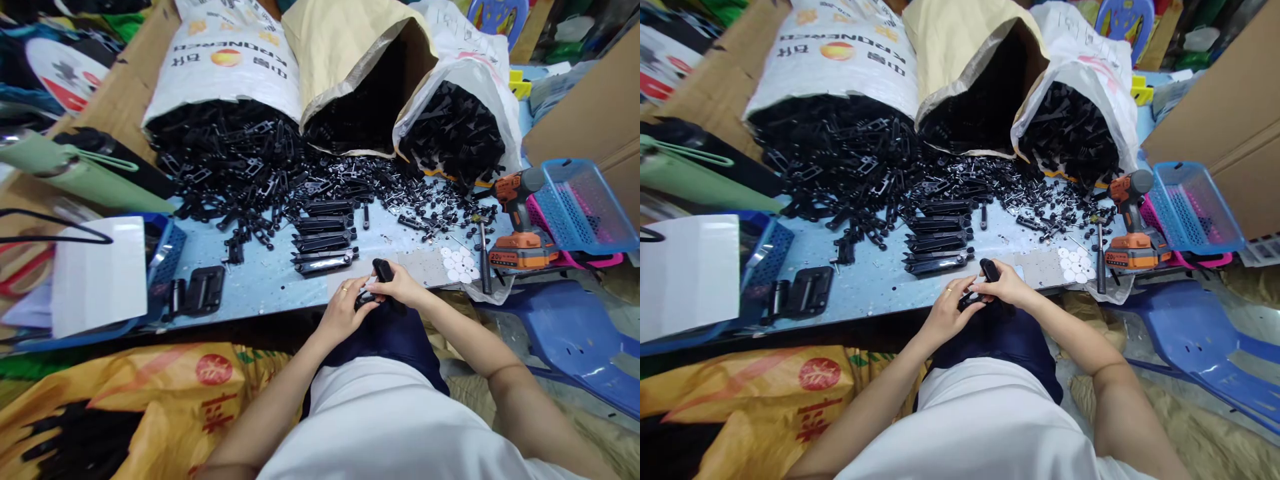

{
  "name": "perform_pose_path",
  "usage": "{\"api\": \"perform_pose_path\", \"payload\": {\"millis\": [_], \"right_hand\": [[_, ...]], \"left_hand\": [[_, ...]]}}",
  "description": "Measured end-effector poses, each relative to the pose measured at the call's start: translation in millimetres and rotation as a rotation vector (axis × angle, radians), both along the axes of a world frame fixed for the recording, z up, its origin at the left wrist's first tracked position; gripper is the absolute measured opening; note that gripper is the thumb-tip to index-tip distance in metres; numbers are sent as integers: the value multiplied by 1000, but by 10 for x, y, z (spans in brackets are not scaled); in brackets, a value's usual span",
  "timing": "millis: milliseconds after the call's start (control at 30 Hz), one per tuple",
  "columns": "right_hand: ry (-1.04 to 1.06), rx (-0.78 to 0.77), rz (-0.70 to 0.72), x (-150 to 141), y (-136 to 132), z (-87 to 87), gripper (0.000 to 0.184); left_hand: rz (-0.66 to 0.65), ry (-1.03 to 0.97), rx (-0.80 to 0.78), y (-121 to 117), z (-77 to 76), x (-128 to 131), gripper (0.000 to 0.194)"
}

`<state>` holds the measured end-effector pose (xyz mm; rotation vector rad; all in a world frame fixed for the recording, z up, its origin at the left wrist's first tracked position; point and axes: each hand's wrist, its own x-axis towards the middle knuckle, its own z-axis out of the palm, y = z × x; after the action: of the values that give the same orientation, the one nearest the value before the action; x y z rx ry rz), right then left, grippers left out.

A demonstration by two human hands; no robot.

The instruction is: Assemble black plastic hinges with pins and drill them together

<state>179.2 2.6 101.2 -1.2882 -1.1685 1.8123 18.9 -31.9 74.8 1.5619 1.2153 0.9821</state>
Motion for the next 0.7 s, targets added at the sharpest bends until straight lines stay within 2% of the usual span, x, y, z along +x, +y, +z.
{"api": "perform_pose_path", "payload": {"millis": [33, 100, 167, 300, 367, 433, 500, 633, 700], "right_hand": [[-5, 10, -15, -4, 7, -12, 53], [-12, 46, -56, 6, 17, -30, 50], [-34, 90, -87, 29, 17, -47, 48], [-70, 140, -73, 30, -13, -118, 49], [-67, 157, -56, 19, -24, -162, 51], [-82, 223, -18, 41, -19, -185, 53], [-135, 340, 63, 109, 3, -181, 54], [-284, 610, 255, 266, 39, -152, 51], [-315, 684, 272, 269, 17, -164, 51]], "left_hand": [[17, 29, 77, 6, -1, 35, 39], [64, 41, 123, 15, -15, 85, 33], [108, 2, 61, 22, -34, 110, 35], [64, -163, -146, 40, -38, 141, 41], [80, -190, -176, 52, -21, 156, 42], [127, -158, -115, 69, 0, 158, 38], [156, -90, 17, 87, 17, 143, 33], [112, 29, 217, 110, 28, 132, 29], [126, 50, 276, 106, 30, 173, 29]]}}
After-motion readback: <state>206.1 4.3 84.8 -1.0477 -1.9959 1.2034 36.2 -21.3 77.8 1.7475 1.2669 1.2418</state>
